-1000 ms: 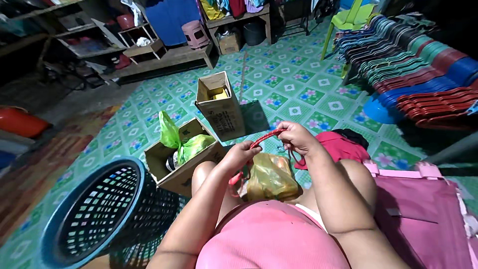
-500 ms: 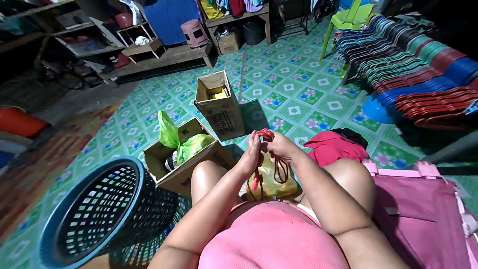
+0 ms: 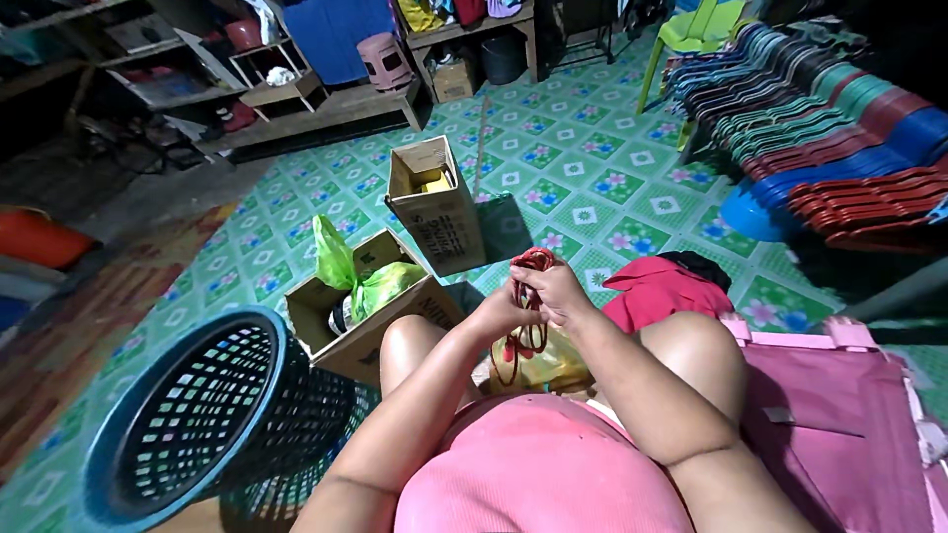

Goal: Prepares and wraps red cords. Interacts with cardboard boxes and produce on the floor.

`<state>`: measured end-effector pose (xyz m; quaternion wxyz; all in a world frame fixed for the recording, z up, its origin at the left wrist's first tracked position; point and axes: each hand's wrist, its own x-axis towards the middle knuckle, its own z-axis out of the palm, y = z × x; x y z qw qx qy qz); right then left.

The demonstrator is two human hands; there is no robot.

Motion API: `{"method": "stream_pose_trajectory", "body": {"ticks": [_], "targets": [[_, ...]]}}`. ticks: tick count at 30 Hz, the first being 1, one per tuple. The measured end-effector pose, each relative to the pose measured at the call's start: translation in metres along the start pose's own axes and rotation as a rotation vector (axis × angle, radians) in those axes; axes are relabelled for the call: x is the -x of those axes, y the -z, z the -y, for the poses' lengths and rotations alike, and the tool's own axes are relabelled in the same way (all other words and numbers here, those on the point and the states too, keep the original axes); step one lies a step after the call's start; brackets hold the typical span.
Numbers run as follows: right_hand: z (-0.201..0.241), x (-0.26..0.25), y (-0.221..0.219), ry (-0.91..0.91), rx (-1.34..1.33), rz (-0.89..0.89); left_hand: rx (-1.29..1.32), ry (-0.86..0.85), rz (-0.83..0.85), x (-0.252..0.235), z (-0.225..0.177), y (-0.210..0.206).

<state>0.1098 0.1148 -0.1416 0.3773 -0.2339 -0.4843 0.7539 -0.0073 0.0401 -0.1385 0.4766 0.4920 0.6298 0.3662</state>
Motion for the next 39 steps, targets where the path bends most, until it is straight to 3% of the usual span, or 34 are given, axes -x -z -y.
{"method": "stream_pose_trajectory", "body": {"ticks": [5,12,18,22,25,27,31,35,39], "targets": [[-0.006,0.001,-0.002,0.035,-0.097,-0.006,0.002,0.086,-0.008,0.0,-0.003,-0.001],[-0.003,0.001,0.006,0.059,0.054,0.022,-0.162,0.12,-0.034,-0.002,-0.002,0.008],[0.012,-0.009,0.027,0.208,0.489,0.211,0.335,0.028,-0.515,-0.003,-0.001,0.038],[0.003,-0.008,0.015,0.024,1.106,0.751,0.548,-0.016,-0.688,-0.003,-0.005,0.054],[-0.019,-0.012,0.012,-0.178,1.522,0.71,0.674,-0.101,-0.792,0.003,-0.01,0.069],[-0.02,-0.02,0.02,-0.226,1.522,0.639,0.708,-0.127,-0.876,0.01,-0.007,0.084],[-0.005,-0.023,0.017,-0.083,1.522,0.548,0.7,-0.102,-0.97,0.011,0.005,0.094],[-0.014,-0.025,0.02,-0.037,1.455,0.709,0.563,-0.081,-1.019,0.005,0.011,0.089],[-0.012,-0.027,0.023,0.024,1.344,0.814,0.981,-0.21,-0.956,-0.001,0.011,0.095]]}}
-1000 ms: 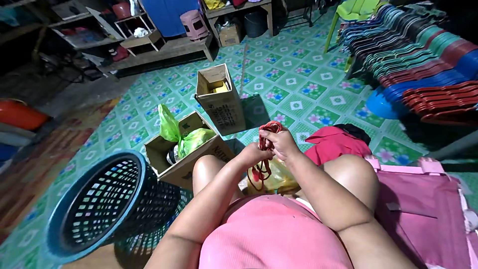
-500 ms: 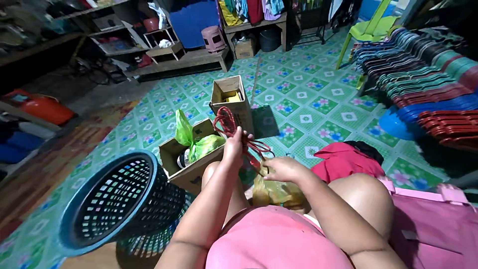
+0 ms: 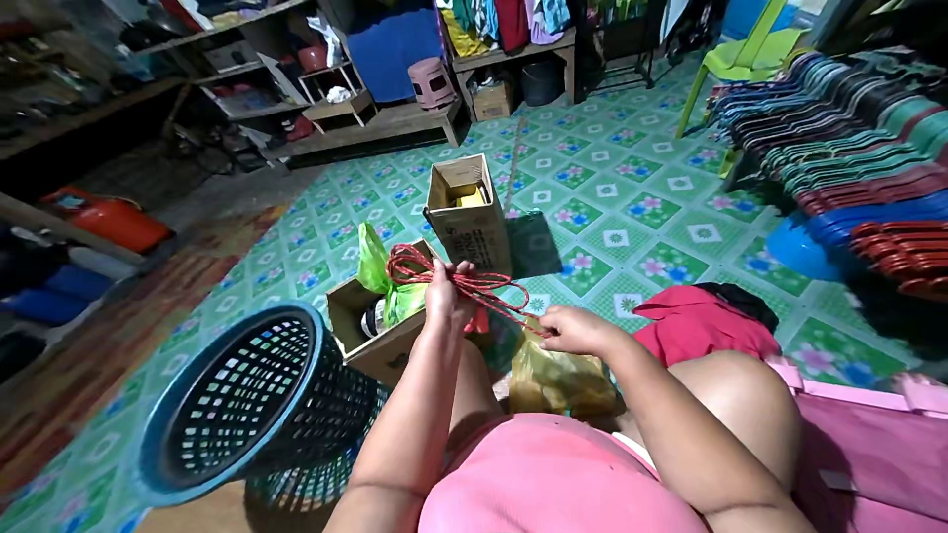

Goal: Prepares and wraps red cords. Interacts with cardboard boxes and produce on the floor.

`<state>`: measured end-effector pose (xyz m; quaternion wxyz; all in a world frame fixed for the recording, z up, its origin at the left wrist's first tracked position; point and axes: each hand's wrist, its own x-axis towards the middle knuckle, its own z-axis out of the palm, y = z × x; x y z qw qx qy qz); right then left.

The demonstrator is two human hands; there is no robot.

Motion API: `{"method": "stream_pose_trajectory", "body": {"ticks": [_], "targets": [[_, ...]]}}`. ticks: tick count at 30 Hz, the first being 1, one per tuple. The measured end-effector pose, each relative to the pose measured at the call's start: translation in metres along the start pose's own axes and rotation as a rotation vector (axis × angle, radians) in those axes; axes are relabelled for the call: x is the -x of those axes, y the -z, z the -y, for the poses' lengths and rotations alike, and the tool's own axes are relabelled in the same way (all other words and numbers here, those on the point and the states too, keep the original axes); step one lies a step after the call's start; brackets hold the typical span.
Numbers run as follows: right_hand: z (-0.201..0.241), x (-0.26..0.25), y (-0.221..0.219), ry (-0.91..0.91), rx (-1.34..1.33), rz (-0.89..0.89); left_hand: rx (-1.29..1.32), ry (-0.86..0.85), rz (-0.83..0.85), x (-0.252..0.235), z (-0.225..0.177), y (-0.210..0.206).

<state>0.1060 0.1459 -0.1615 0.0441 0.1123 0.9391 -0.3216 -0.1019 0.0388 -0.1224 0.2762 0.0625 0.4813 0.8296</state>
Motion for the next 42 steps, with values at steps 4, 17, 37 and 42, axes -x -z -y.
{"method": "stream_pose_trajectory", "body": {"ticks": [4,17,37,42], "targets": [[-0.002,0.009,0.011,0.0,-0.096,0.011,0.24,0.14,-0.07,-0.011,-0.004,0.006],[0.039,0.0,-0.047,0.165,-0.87,0.223,-0.164,-0.251,0.179,0.027,0.027,-0.007],[0.018,-0.02,-0.015,-0.215,-2.111,-1.125,0.245,0.298,0.091,0.062,0.062,-0.023],[0.019,-0.021,-0.018,-0.284,-2.088,-1.102,0.089,0.29,0.076,0.058,0.066,-0.017]]}}
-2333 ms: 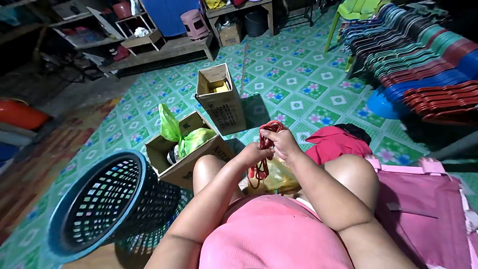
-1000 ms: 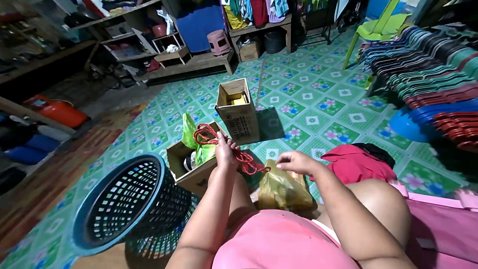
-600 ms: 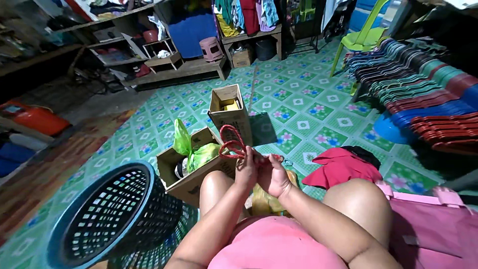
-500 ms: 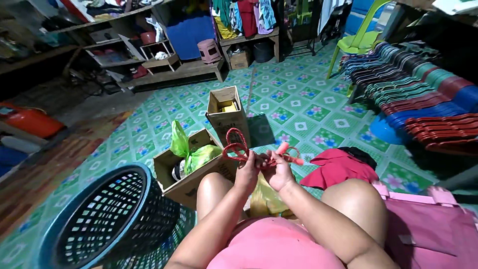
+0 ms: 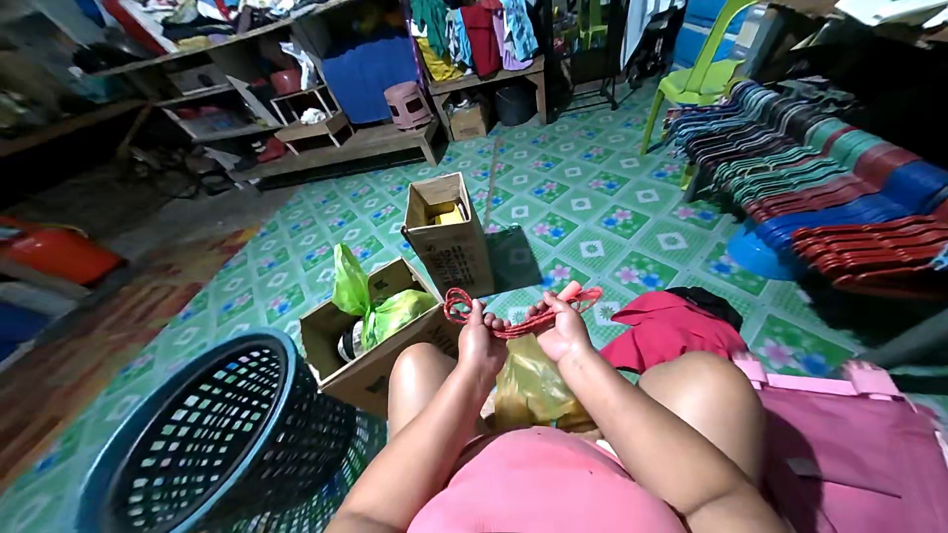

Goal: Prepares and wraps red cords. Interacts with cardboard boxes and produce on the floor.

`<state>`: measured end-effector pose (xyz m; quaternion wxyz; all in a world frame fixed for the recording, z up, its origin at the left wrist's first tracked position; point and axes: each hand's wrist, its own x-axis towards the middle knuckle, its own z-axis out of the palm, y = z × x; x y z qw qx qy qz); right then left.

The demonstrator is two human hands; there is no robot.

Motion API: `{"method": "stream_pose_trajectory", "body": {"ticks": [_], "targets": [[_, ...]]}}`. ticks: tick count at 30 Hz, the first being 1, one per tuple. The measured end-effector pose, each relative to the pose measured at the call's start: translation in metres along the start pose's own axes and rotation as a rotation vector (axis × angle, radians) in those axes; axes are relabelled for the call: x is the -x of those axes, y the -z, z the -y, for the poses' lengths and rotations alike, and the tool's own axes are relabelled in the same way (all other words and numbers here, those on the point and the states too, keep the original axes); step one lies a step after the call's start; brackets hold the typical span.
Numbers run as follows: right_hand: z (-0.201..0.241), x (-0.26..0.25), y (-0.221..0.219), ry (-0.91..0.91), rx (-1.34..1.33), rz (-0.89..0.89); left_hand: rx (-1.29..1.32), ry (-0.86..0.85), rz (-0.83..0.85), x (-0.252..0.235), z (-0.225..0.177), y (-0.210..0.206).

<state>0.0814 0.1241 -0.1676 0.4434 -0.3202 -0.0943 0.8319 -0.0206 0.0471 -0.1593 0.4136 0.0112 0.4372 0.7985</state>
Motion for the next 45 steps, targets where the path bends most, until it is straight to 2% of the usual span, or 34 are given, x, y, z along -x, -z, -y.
{"method": "stream_pose_trajectory", "body": {"ticks": [3,5,7,9,12,14,15,16,18,20,23,25,28,30,32,35,37,42,45], "targets": [[-0.01,-0.001,0.005,0.054,0.132,0.019,-0.428,-0.017,0.047,-0.013,0.0,0.011],[-0.021,-0.002,0.01,0.165,0.294,0.098,-0.732,-0.03,0.098,-0.021,0.002,0.018],[-0.028,0.0,0.016,0.318,0.533,0.227,-0.984,-0.044,0.132,-0.026,0.005,0.023],[-0.028,0.001,0.024,0.486,0.89,0.386,-1.133,-0.044,0.182,-0.03,0.009,0.029],[-0.031,0.0,0.029,0.82,1.355,0.549,-1.133,-0.083,0.47,-0.027,0.012,0.042],[-0.033,-0.002,0.031,0.922,1.539,0.62,-1.25,-0.145,0.687,-0.021,0.013,0.049],[-0.033,-0.002,0.031,0.897,1.604,0.628,-1.397,-0.175,0.749,-0.017,0.011,0.049],[-0.03,-0.003,0.031,0.795,1.659,0.619,-1.545,-0.187,0.79,-0.015,0.011,0.049],[-0.021,-0.009,0.026,0.479,1.69,0.61,-1.738,-0.185,0.824,-0.016,0.011,0.047],[-0.014,-0.021,0.028,0.19,1.612,0.631,-1.755,-0.155,0.835,-0.017,0.013,0.047],[-0.011,-0.028,0.029,0.001,1.58,0.643,-1.522,0.041,0.72,-0.016,0.017,0.053],[-0.009,-0.029,0.027,-0.029,1.525,0.623,-1.227,0.178,0.634,-0.016,0.018,0.064],[-0.012,-0.032,0.03,-0.022,1.449,0.621,-0.847,0.279,0.644,-0.018,0.017,0.077],[-0.014,-0.032,0.03,0.018,1.482,0.608,-0.685,0.29,0.652,-0.016,0.018,0.083],[-0.018,-0.031,0.029,0.065,1.519,0.589,-0.624,0.265,0.575,-0.013,0.022,0.087],[-0.024,-0.034,0.033,0.104,1.5,0.551,-0.78,0.147,0.416,-0.019,0.028,0.092],[-0.027,-0.034,0.035,0.079,1.455,0.534,-0.929,0.066,0.401,-0.025,0.026,0.094],[-0.037,-0.03,0.042,-0.034,1.183,0.386,-1.277,-0.018,0.561,-0.028,0.022,0.097],[-0.045,-0.033,0.047,0.006,1.271,0.322,-1.382,0.001,0.666,-0.025,0.027,0.097]]}}
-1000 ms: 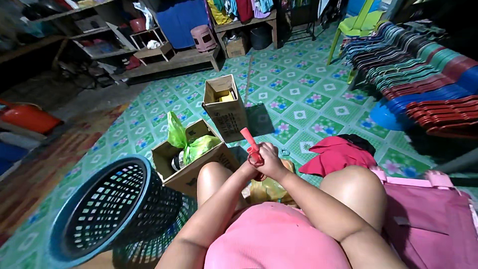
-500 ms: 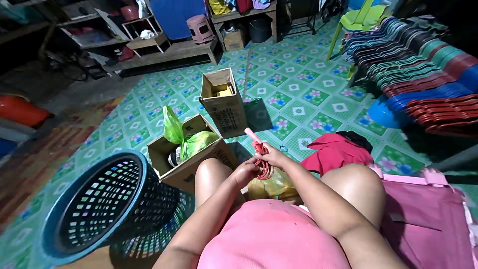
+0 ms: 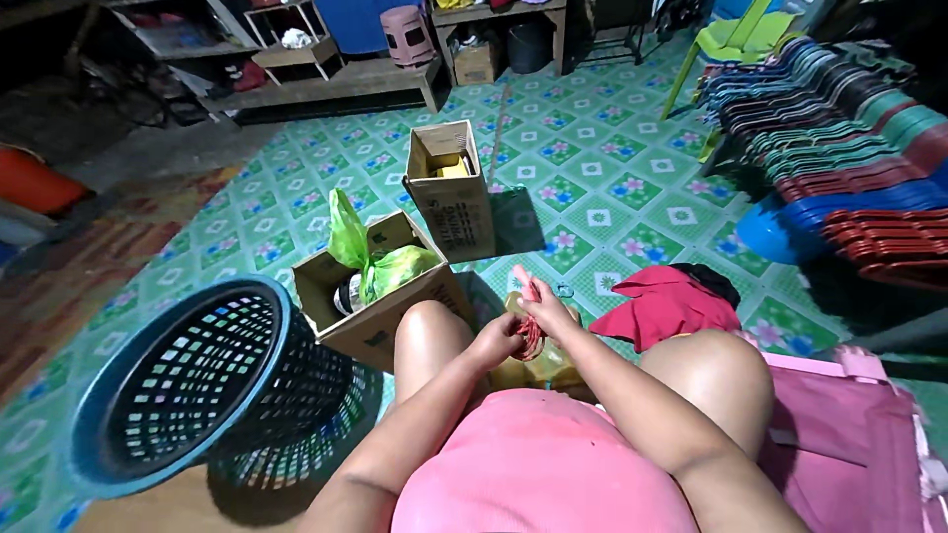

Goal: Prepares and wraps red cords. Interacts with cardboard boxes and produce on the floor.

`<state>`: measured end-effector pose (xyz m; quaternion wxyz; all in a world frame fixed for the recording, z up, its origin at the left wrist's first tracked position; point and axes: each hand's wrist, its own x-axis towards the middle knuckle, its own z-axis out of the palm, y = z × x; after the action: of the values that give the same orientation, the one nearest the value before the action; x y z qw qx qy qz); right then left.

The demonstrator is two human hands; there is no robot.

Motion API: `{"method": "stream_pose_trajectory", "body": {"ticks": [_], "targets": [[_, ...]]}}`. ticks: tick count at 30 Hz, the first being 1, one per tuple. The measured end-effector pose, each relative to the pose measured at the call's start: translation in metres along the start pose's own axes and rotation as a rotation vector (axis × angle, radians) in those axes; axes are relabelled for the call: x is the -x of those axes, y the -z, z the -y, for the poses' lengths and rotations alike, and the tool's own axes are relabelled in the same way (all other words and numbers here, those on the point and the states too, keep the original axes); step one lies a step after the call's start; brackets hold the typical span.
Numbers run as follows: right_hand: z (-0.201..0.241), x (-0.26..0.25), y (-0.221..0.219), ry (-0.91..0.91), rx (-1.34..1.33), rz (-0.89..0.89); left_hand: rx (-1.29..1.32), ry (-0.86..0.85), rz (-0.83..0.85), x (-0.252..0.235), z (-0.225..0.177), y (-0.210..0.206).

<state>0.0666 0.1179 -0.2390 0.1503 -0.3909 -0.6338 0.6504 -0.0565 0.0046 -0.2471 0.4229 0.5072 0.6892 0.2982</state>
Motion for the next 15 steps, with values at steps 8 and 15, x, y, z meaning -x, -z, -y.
{"method": "stream_pose_trajectory", "body": {"ticks": [8,15], "targets": [[0.001,-0.007,0.001,-0.157,0.067,0.021,-0.11,-0.079,-0.1,-0.002,0.001,0.0],[0.0,-0.012,0.001,-0.186,0.032,-0.001,-0.201,-0.067,-0.287,-0.008,0.01,0.002]]}}
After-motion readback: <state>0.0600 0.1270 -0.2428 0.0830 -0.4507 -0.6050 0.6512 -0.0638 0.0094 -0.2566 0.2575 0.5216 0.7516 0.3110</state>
